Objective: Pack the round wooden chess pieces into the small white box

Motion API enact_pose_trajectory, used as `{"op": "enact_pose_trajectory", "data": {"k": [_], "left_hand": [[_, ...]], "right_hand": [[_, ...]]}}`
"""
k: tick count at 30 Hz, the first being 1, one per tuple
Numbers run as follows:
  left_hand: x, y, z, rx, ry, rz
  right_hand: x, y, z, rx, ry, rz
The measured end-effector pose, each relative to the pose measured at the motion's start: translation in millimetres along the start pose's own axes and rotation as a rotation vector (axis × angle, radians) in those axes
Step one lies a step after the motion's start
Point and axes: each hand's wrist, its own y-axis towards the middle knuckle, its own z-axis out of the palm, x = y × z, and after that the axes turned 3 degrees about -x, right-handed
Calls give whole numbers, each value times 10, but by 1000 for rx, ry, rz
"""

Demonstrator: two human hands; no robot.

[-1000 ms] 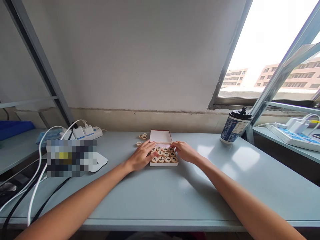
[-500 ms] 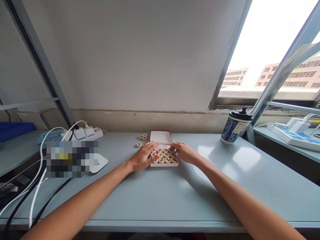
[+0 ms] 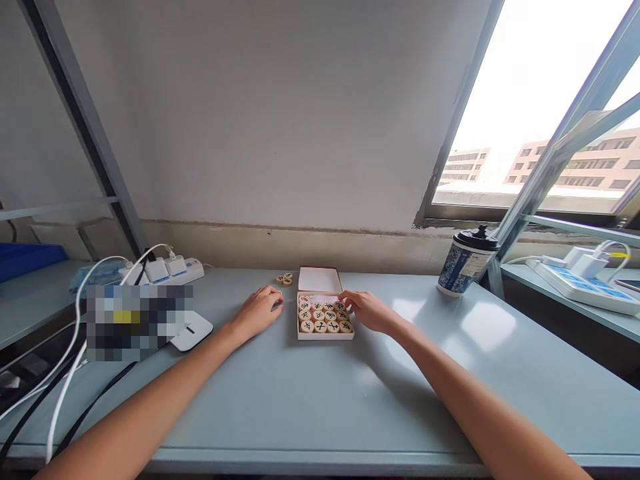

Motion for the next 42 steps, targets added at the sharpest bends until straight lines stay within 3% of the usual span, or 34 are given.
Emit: {"op": "enact_pose_trajectory", "data": {"k": [13,17,21,28,33,42], "left_hand": [[-53,-10,-18,9,-118,-36],[-225,-44,-127,-55,-204,-12],[-503,-158,-254,-119,-319,56],[-788,-339,-208,-80,-432,147],[-818,-356,-91,-30,-468,205],[-859,-396,-35,17,-510,189]], "right_hand": [[9,-25,-30,-20,42,15],[35,-50,-126,-105,85,16],[235,-109,-203,-169,180,-34],[588,-275,-270,-33,404,-92],[648,-333,-302,175,510,-140],[657,-315,-201,295,609,-114]]}}
